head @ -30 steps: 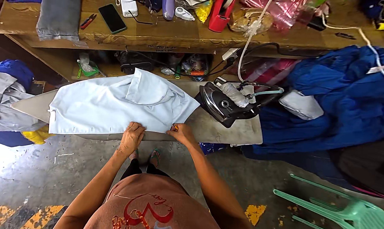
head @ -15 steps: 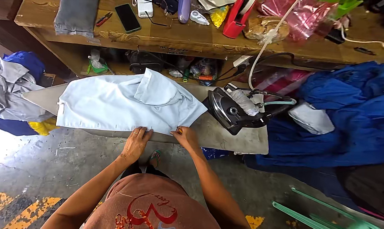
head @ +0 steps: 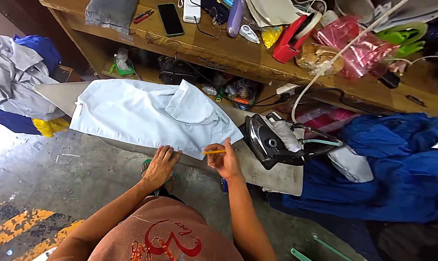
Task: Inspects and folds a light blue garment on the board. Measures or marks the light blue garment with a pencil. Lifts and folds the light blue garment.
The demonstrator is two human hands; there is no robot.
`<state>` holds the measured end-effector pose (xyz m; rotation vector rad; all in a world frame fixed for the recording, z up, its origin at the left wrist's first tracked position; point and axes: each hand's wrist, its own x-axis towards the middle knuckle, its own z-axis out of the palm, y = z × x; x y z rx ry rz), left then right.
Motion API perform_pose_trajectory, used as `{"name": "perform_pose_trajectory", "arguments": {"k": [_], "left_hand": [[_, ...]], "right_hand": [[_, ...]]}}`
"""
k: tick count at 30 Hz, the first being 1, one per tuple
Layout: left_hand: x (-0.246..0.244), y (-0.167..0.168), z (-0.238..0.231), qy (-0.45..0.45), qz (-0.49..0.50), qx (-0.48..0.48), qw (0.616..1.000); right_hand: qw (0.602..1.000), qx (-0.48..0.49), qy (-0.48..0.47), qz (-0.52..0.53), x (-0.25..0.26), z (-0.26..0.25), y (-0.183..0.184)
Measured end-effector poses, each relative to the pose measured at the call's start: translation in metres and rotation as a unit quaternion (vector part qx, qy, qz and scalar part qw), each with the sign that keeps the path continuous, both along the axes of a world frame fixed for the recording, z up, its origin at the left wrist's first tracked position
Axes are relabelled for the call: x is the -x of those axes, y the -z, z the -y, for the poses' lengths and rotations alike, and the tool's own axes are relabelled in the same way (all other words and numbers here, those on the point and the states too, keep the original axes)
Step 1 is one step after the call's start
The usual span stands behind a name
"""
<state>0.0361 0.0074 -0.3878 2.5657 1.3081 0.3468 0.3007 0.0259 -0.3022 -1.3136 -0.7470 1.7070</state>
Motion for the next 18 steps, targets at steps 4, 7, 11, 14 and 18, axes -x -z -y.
{"name": "perform_pose_trajectory", "arguments": {"k": [4, 7, 11, 14, 18], "left_hand": [[0.0, 0.002, 0.0, -0.003, 0.017, -0.012, 1.0], [0.001, 0.005, 0.001, -0.002, 0.019, -0.014, 1.0], [0.005, 0.007, -0.001, 0.004, 0.064, -0.006, 0.998], [0.01, 0.008, -0.001, 0.01, 0.092, 0.003, 0.996], [0.01, 0.009, -0.001, 0.01, 0.09, 0.005, 0.996]], "right_hand": [[0.998, -0.042, 0.03, -0.026, 0.04, -0.015, 0.025], [0.993, -0.109, 0.044, 0.028, 0.065, -0.022, 0.055], [0.984, -0.161, 0.027, 0.072, 0.068, -0.021, 0.074], [0.981, -0.177, 0.021, 0.079, 0.068, -0.018, 0.075], [0.972, -0.196, 0.01, 0.128, 0.071, -0.016, 0.071]]}}
